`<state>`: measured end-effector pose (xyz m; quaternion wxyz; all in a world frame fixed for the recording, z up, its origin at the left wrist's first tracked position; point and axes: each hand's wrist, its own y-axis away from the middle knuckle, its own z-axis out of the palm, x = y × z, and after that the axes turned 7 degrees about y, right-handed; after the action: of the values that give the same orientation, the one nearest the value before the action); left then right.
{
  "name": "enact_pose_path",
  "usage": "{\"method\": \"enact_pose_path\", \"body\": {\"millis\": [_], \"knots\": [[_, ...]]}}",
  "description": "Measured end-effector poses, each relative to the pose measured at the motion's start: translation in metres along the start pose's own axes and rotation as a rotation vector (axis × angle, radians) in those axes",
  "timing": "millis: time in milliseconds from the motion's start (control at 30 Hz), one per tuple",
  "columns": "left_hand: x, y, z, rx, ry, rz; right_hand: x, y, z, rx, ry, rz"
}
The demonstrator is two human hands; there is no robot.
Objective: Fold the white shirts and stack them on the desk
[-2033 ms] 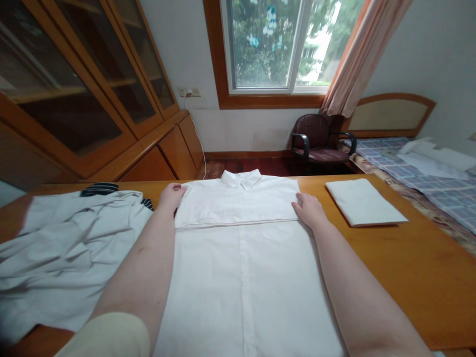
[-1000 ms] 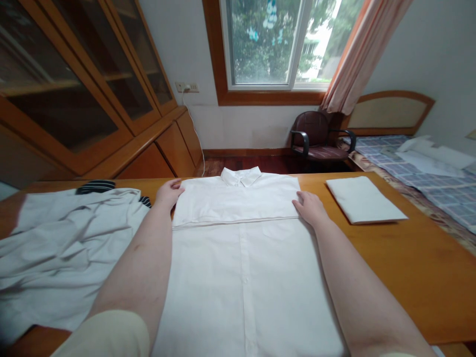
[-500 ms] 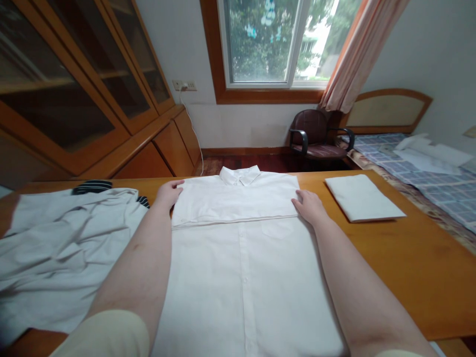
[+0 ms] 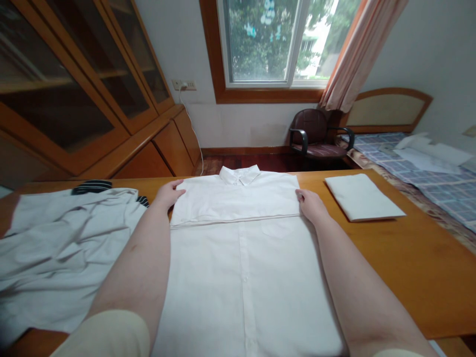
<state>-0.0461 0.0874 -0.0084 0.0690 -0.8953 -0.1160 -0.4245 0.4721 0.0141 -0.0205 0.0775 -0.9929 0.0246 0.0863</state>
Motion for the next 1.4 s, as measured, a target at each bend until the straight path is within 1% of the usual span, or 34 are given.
{"method": "enact_pose_path", "body": {"millis": [100, 167, 233, 267, 300, 367, 433, 500, 667, 800, 933, 1033, 1067, 1133, 1267, 1333, 1400], "knots": [[0.000, 0.000, -0.001, -0.007, -0.014, 0.004, -0.002, 0.001, -0.003, 0.000, 0.015, -0.004], [0.001, 0.000, -0.002, -0.005, -0.013, 0.010, -0.008, 0.005, -0.009, 0.039, 0.043, -0.019], [0.000, 0.000, -0.002, 0.001, -0.009, 0.016, -0.019, 0.012, -0.019, 0.093, 0.042, -0.086], [0.000, 0.000, -0.001, 0.005, -0.008, 0.019, -0.026, 0.016, -0.025, 0.102, 0.019, -0.148], [-0.001, 0.000, -0.001, 0.009, -0.011, 0.022, -0.034, 0.020, -0.031, 0.085, -0.026, -0.224], [-0.002, -0.001, 0.000, 0.013, -0.022, 0.026, -0.050, 0.028, -0.042, -0.044, -0.104, -0.342], [-0.004, -0.003, 0.001, 0.020, -0.026, 0.029, -0.062, 0.033, -0.048, -0.163, -0.132, -0.420], [-0.005, -0.004, 0.001, 0.024, -0.026, 0.031, -0.068, 0.034, -0.049, -0.201, -0.122, -0.452], [-0.007, -0.005, 0.002, 0.027, -0.042, 0.036, -0.064, 0.031, -0.042, -0.140, -0.024, -0.473], [-0.006, -0.005, 0.002, 0.029, -0.048, 0.033, -0.062, 0.030, -0.038, -0.129, 0.002, -0.464], [-0.005, -0.005, 0.002, 0.026, -0.073, 0.049, -0.058, 0.028, -0.036, -0.097, 0.040, -0.378], [-0.005, -0.005, 0.002, 0.024, -0.093, 0.067, -0.053, 0.026, -0.035, -0.021, 0.042, -0.308], [-0.005, -0.005, 0.002, 0.024, -0.096, 0.066, -0.051, 0.026, -0.035, 0.005, 0.024, -0.304], [-0.004, -0.004, 0.002, 0.024, -0.103, 0.056, -0.049, 0.027, -0.036, 0.024, -0.030, -0.358], [-0.003, -0.003, 0.002, 0.023, -0.114, 0.047, -0.047, 0.027, -0.040, -0.033, -0.099, -0.567], [-0.003, -0.003, 0.002, 0.022, -0.108, 0.051, -0.048, 0.027, -0.042, -0.047, -0.074, -0.610], [-0.004, -0.004, 0.002, 0.025, -0.091, 0.051, -0.050, 0.028, -0.043, -0.056, -0.027, -0.622]]}}
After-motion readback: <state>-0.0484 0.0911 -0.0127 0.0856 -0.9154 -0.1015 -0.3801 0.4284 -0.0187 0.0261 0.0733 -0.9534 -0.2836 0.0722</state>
